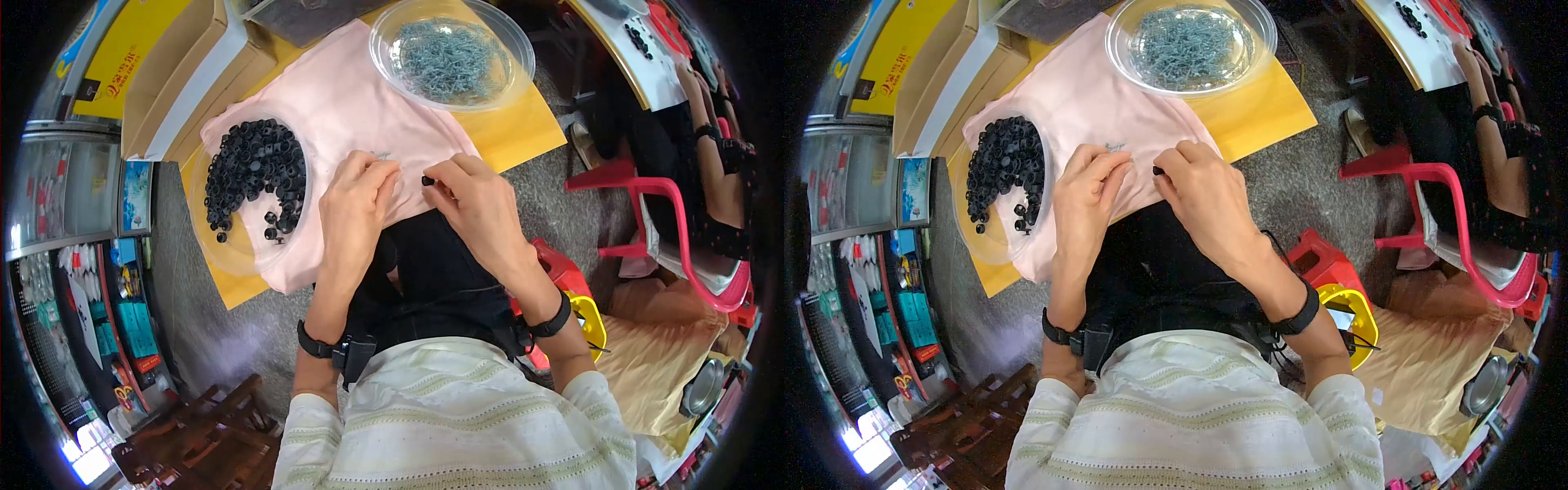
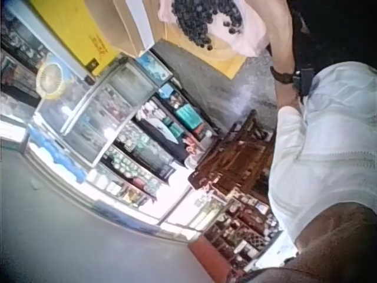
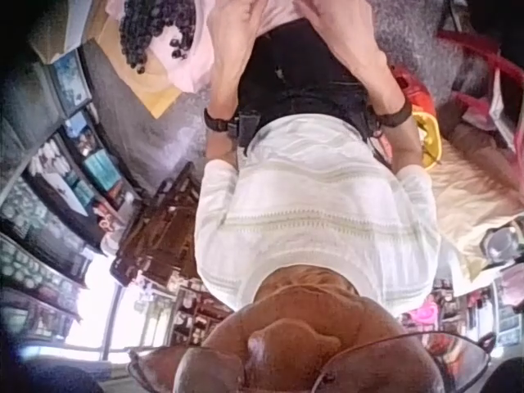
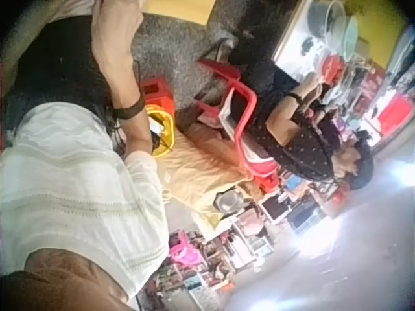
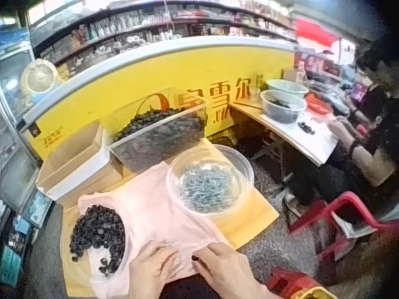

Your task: Assemble small black plastic components by inserting metal pins into them.

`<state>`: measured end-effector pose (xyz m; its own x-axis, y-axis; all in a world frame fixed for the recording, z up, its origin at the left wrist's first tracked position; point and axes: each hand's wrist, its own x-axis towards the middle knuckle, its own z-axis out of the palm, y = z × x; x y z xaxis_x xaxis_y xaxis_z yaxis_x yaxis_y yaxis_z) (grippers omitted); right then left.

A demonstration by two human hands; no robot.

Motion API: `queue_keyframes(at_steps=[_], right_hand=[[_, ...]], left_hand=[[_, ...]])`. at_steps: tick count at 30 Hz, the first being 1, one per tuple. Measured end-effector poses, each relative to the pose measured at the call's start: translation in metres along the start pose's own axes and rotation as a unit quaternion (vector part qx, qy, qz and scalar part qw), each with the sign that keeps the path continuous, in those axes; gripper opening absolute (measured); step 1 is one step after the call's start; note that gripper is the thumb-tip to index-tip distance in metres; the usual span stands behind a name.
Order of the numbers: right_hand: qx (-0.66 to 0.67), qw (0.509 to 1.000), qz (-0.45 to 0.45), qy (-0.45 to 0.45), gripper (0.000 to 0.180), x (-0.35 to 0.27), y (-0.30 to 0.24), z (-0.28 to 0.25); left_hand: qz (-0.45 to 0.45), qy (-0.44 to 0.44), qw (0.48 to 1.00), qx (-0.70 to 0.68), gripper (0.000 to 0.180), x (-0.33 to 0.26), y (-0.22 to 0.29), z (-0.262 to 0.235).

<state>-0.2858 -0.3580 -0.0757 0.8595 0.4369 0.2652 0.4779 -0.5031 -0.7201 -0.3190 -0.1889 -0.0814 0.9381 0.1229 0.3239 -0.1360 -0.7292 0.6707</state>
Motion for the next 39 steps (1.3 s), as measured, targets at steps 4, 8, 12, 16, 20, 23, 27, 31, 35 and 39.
queue_keyframes(at_steps=[4,8,12,16,20,23,27,31,35,39], right_hand=[[-0.018,0.999,-0.020,-0.021,0.009,0.003,0.003,0.000],[0.007,1.000,-0.021,-0.019,0.009,0.007,0.005,0.000],[0.035,0.998,-0.027,-0.035,0.009,0.009,0.011,-0.001],[0.116,0.993,0.018,-0.023,0.015,0.007,0.013,-0.003],[0.225,0.967,0.114,-0.045,0.021,0.005,0.004,-0.007],[0.386,0.901,0.187,-0.066,0.021,0.003,-0.002,-0.004],[0.612,0.735,0.277,-0.097,0.022,-0.001,-0.002,0.004],[0.705,0.620,0.307,-0.155,0.026,-0.005,0.000,0.009],[0.716,0.603,0.311,-0.165,0.025,-0.006,-0.004,0.010],[0.726,0.594,0.302,-0.168,0.025,-0.007,-0.006,0.009]], left_hand=[[0.074,-0.003,0.991,0.114,0.011,0.006,0.000,0.003],[-0.018,-0.018,1.000,-0.009,0.010,0.006,0.001,0.002],[-0.033,0.019,0.998,-0.041,0.010,0.005,-0.004,-0.003],[-0.104,0.054,0.984,-0.135,0.006,-0.004,-0.019,-0.002],[-0.169,0.072,0.926,-0.328,0.010,-0.010,-0.018,-0.005],[-0.199,0.094,0.833,-0.507,0.010,-0.015,-0.010,-0.013],[-0.198,0.075,0.772,-0.599,0.012,-0.028,0.017,-0.016],[-0.175,0.074,0.803,-0.566,0.013,-0.033,0.029,-0.017],[-0.178,0.078,0.810,-0.554,0.013,-0.035,0.033,-0.019],[-0.158,0.076,0.837,-0.519,0.012,-0.035,0.036,-0.021]])
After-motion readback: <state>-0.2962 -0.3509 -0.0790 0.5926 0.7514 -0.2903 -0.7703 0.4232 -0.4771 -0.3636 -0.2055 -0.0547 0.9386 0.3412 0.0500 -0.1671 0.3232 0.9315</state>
